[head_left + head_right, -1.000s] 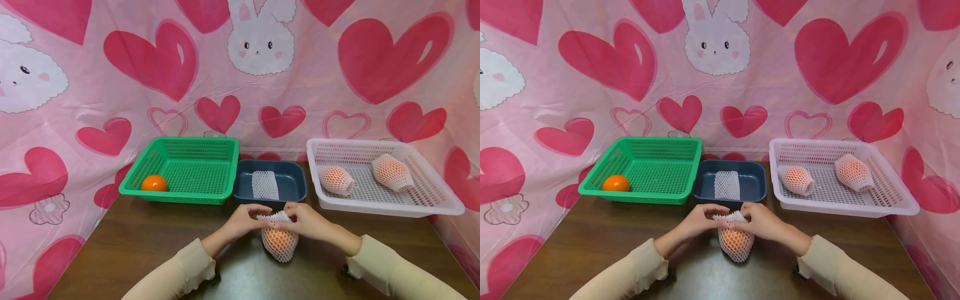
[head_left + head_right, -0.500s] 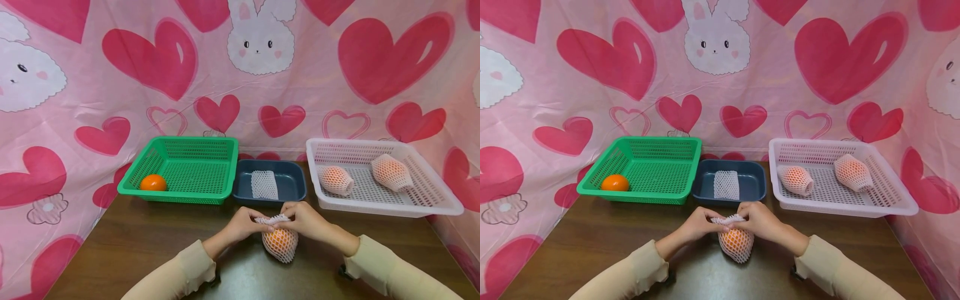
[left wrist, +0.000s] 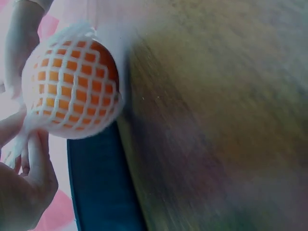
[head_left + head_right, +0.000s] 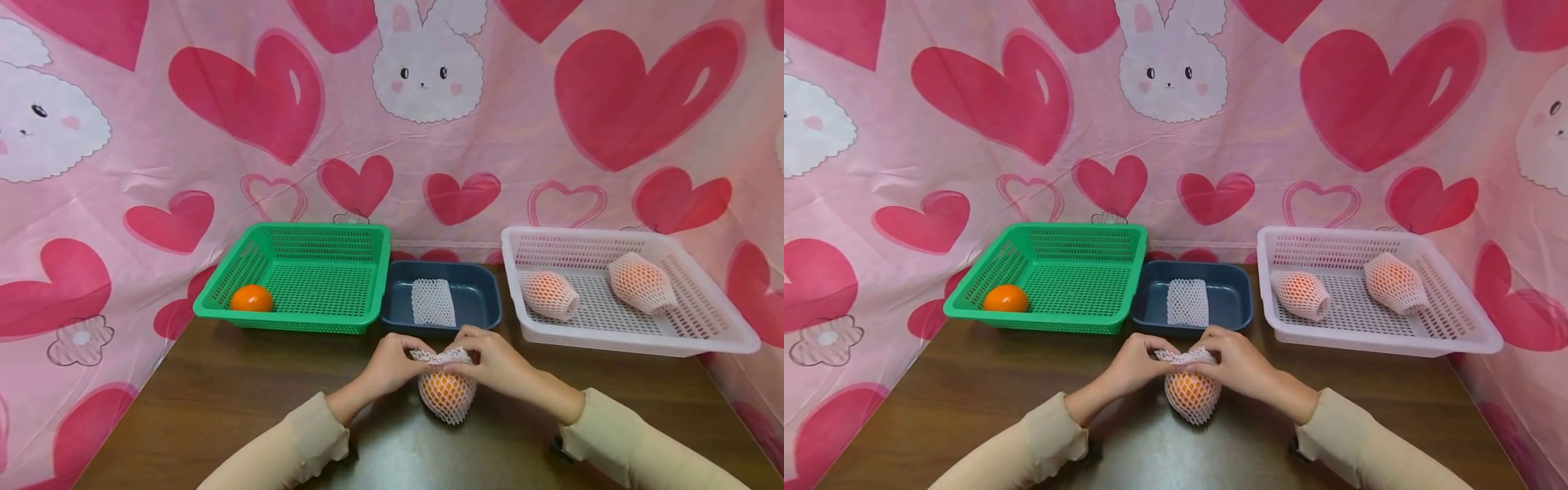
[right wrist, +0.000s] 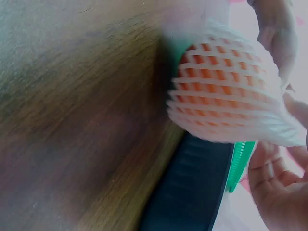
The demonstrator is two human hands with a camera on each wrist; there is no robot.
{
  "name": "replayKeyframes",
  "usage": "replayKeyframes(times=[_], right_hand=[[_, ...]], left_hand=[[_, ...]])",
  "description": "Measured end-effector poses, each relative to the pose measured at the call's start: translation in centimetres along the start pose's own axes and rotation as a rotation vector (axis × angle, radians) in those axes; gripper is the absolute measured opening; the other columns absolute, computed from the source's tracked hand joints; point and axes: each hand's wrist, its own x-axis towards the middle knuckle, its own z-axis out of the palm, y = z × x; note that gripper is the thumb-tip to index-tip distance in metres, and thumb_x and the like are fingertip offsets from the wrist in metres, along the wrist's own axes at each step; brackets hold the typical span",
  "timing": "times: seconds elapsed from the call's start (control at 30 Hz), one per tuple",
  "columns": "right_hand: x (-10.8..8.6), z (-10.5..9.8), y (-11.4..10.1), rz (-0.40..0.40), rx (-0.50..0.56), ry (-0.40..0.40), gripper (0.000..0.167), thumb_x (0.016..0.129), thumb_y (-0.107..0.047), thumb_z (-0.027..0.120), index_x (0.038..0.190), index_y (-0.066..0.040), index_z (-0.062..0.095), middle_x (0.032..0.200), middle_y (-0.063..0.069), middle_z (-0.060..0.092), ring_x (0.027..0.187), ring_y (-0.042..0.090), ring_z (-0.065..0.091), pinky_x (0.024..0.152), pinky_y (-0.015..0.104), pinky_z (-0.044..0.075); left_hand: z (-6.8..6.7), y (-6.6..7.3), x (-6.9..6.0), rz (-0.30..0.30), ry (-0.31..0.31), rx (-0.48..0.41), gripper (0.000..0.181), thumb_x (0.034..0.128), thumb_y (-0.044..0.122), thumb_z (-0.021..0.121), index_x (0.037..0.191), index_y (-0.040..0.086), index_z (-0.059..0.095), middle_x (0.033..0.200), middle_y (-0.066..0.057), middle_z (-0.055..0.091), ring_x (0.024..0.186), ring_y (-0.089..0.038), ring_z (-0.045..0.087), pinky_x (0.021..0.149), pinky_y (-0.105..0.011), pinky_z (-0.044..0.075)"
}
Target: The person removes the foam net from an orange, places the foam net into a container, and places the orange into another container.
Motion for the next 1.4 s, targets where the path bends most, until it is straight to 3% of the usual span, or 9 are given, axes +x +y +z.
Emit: replayKeyframes(times=[0.13, 0.27, 0.37, 0.47, 0.7, 0.87, 1.07, 1.2, 1.4], right_hand=[[-0.3, -0.2, 0.2, 0.096, -0.06, -0.065, 0.033, 0.084, -0.033, 0.086, 0.104, -0.008, 0.079, 0.105, 0.0, 0.066, 0.084, 0.009, 0.06, 0.068, 0.026, 0.052], [-0.5, -0.4, 0.8, 0.103, -0.049, -0.105, 0.028, 0.086, -0.034, 0.084, 0.098, -0.009, 0.081, 0.109, 0.005, 0.074, 0.099, 0.016, 0.069, 0.079, 0.03, 0.057], [-0.6, -0.5, 0.9, 0.079, -0.012, -0.109, 0.025, 0.087, -0.029, 0.084, 0.101, -0.008, 0.082, 0.106, 0.004, 0.077, 0.096, 0.011, 0.07, 0.077, 0.029, 0.058], [-0.6, -0.6, 0.7, 0.069, 0.009, -0.11, 0.02, 0.086, -0.024, 0.084, 0.099, -0.009, 0.083, 0.098, -0.001, 0.078, 0.086, 0.002, 0.067, 0.07, 0.025, 0.057], [-0.3, -0.6, 0.0, 0.073, 0.01, -0.099, 0.011, 0.083, -0.016, 0.087, 0.091, -0.009, 0.083, 0.087, -0.005, 0.077, 0.073, -0.003, 0.058, 0.061, 0.022, 0.052], [-0.2, -0.5, -0.2, 0.058, -0.006, -0.076, 0.01, 0.083, -0.009, 0.085, 0.093, -0.008, 0.083, 0.089, -0.003, 0.078, 0.08, 0.0, 0.067, 0.069, 0.025, 0.057], [-0.1, -0.3, -0.3, -0.022, -0.057, -0.045, 0.014, 0.082, 0.002, 0.082, 0.093, -0.006, 0.082, 0.089, -0.001, 0.077, 0.085, 0.006, 0.07, 0.072, 0.028, 0.059], [-0.1, -0.3, -0.1, 0.002, -0.059, -0.063, 0.011, 0.084, -0.009, 0.084, 0.093, -0.009, 0.078, 0.084, -0.007, 0.073, 0.078, 0.003, 0.064, 0.068, 0.026, 0.056], [-0.6, -0.4, 0.7, 0.143, 0.028, -0.213, 0.05, 0.081, -0.033, 0.089, 0.114, -0.003, 0.067, 0.095, -0.008, 0.069, 0.082, 0.002, 0.058, 0.073, 0.026, 0.053]], left_hand=[[-0.2, -0.2, 0.0, 0.0, -0.012, 0.004, 0.014, 0.0812, 0.015, 0.088, 0.089, 0.006, 0.081, 0.085, 0.003, 0.074, 0.077, -0.005, 0.063, 0.067, -0.023, 0.053], [-0.4, -0.4, -0.1, -0.013, -0.061, -0.007, 0.028, 0.0799, 0.022, 0.09, 0.102, 0.009, 0.08, 0.096, 0.005, 0.074, 0.088, -0.007, 0.064, 0.075, -0.025, 0.053], [-0.4, -0.4, -0.2, -0.038, -0.113, 0.005, 0.04, 0.0795, 0.024, 0.09, 0.115, 0.013, 0.077, 0.111, 0.006, 0.073, 0.1, -0.008, 0.064, 0.085, -0.028, 0.053], [-0.3, -0.4, -0.2, -0.068, -0.144, 0.01, 0.04, 0.08, 0.025, 0.09, 0.116, 0.014, 0.078, 0.111, 0.008, 0.074, 0.102, -0.007, 0.064, 0.087, -0.029, 0.053], [-0.1, -0.4, -0.2, -0.039, -0.06, -0.01, 0.017, 0.0777, 0.015, 0.091, 0.086, 0.004, 0.081, 0.076, 0.005, 0.073, 0.07, -0.003, 0.057, 0.062, -0.021, 0.049], [-0.1, -0.2, -0.2, -0.04, -0.017, 0.007, 0.012, 0.0779, 0.01, 0.09, 0.082, 0.003, 0.08, 0.075, 0.004, 0.072, 0.068, -0.003, 0.056, 0.061, -0.021, 0.048], [0.0, -0.1, -0.1, -0.009, -0.004, 0.0, 0.007, 0.0798, 0.002, 0.086, 0.085, 0.002, 0.08, 0.079, -0.001, 0.075, 0.071, -0.004, 0.061, 0.065, -0.022, 0.052], [-0.1, -0.1, -0.2, 0.021, -0.008, -0.009, 0.006, 0.0816, -0.001, 0.082, 0.087, 0.001, 0.08, 0.085, -0.005, 0.076, 0.075, -0.003, 0.063, 0.068, -0.022, 0.054], [-0.4, -0.2, -0.2, 0.027, -0.039, 0.036, 0.017, 0.0862, 0.016, 0.083, 0.098, 0.006, 0.078, 0.092, 0.001, 0.075, 0.084, -0.005, 0.064, 0.076, -0.026, 0.054]])
